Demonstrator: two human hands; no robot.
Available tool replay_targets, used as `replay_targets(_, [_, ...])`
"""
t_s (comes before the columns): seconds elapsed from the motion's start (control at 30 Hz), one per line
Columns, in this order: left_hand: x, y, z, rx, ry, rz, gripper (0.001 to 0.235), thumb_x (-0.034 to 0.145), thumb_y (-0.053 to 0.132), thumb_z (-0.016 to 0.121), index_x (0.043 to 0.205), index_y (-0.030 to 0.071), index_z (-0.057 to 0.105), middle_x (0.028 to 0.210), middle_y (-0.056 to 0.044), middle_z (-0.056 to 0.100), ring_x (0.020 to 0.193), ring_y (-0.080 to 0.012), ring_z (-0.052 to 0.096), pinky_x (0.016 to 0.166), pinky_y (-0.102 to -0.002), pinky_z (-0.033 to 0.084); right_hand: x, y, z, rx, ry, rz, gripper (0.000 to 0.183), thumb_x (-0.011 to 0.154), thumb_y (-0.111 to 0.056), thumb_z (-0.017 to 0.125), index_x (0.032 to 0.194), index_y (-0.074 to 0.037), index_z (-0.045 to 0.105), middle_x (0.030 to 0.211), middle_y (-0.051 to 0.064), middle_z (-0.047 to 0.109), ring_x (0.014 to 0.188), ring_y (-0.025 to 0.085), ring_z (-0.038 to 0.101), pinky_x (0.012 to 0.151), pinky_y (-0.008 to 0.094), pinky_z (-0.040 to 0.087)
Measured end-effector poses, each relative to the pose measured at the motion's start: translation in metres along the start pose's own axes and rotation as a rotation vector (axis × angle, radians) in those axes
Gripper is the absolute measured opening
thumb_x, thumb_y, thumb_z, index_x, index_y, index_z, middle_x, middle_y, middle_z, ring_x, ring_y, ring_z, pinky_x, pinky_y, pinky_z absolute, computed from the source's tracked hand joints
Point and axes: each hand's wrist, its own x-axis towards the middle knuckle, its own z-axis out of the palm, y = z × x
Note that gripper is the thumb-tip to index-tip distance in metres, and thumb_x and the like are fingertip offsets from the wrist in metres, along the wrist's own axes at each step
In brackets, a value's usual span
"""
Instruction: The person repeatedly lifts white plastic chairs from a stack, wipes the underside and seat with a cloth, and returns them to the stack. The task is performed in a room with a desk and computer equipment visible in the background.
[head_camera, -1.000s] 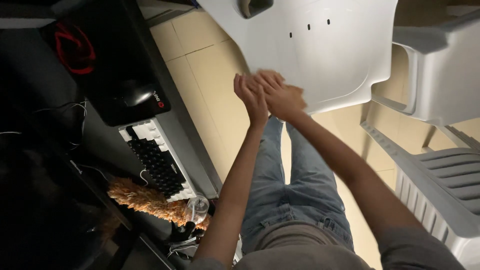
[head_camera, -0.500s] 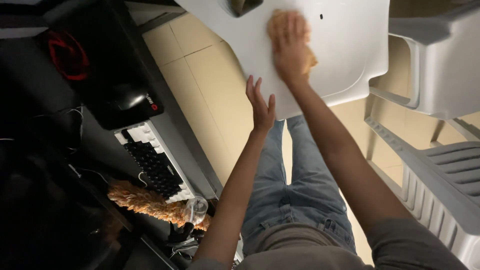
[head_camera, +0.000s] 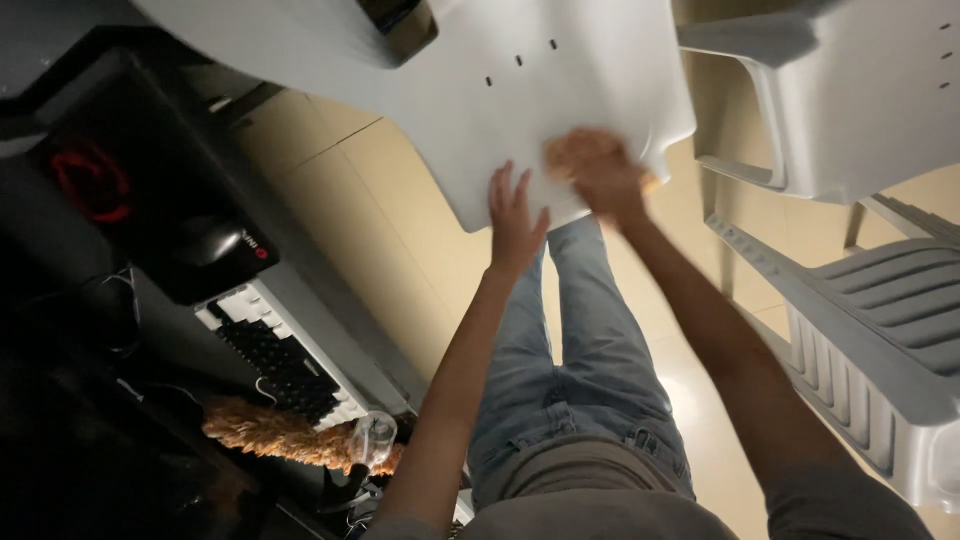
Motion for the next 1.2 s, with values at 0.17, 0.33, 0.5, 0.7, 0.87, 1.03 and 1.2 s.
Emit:
replay_targets(0.17, [0.04,0.035,0.022,0.033,-0.071,0.116,0.086,0.089,0.022,0.077,0.158,0.006,0.029,0.168,-0.023,0.016,0.154,-0.0473,0.019,0.124,-0.062,0.024,0.034,0.06,-0.077,-0.099,-0.017,0.061,0.077,0.093,-0.027,0.068,0.164,-0.023,0.041,0.173,0.005,0.028,0.159,0.027,0.021,0.123,0.059,0.014])
replay_targets(0.33, [0.068,0.041,0.043,0.121,-0.085,0.009,0.091,0.085,0.025,0.078,0.158,0.005,0.027,0.166,-0.027,0.015,0.152,-0.0493,0.02,0.117,-0.069,0.025,0.105,0.099,-0.086,-0.268,0.148,-0.063,0.075,0.101,-0.029,0.068,0.17,-0.023,0.04,0.178,0.005,0.03,0.163,0.025,0.022,0.13,0.054,0.015])
replay_targets(0.5, [0.07,0.036,0.05,0.165,-0.074,-0.036,0.091,0.083,0.024,0.079,0.156,0.003,0.029,0.164,-0.028,0.017,0.151,-0.0495,0.021,0.116,-0.071,0.025,0.187,0.107,-0.109,-0.042,0.172,-0.138,0.052,0.117,-0.012,0.06,0.165,-0.017,0.04,0.165,0.01,0.043,0.159,0.03,0.03,0.132,0.055,0.021])
replay_targets(0.7, [0.065,0.043,0.045,0.092,-0.01,-0.053,0.081,0.086,0.019,0.076,0.153,0.0,0.034,0.164,-0.028,0.019,0.152,-0.0487,0.022,0.122,-0.065,0.022,0.192,0.09,-0.085,-0.18,0.379,-0.107,0.061,0.106,-0.026,0.062,0.164,-0.016,0.047,0.169,0.016,0.036,0.155,0.038,0.027,0.125,0.057,0.015])
replay_targets(0.87, [0.066,0.042,0.038,0.015,0.032,-0.094,0.074,0.09,0.014,0.072,0.153,0.0,0.036,0.164,-0.028,0.02,0.15,-0.0494,0.024,0.123,-0.059,0.025,0.097,0.055,-0.076,-0.24,-0.031,-0.19,0.071,0.095,-0.032,0.064,0.161,-0.014,0.044,0.17,0.015,0.032,0.158,0.036,0.021,0.128,0.054,0.013])
replay_targets(1.03, [0.078,0.039,0.009,-0.035,0.04,-0.15,0.067,0.09,0.01,0.069,0.151,0.006,0.042,0.164,-0.024,0.026,0.151,-0.0455,0.029,0.123,-0.054,0.029,0.086,0.057,-0.131,-0.288,-0.458,-0.394,0.115,0.061,-0.034,0.081,0.162,-0.027,0.028,0.17,0.006,0.02,0.155,0.027,0.012,0.126,0.047,0.008])
replay_targets(1.2, [0.096,0.026,-0.019,-0.007,0.11,-0.147,0.067,0.088,0.01,0.07,0.149,0.002,0.042,0.161,-0.022,0.03,0.147,-0.0438,0.032,0.121,-0.054,0.03,0.15,0.067,-0.133,-0.277,-0.014,-0.286,0.114,0.067,-0.009,0.087,0.167,-0.029,0.036,0.172,0.006,0.028,0.16,0.027,0.018,0.13,0.046,0.008])
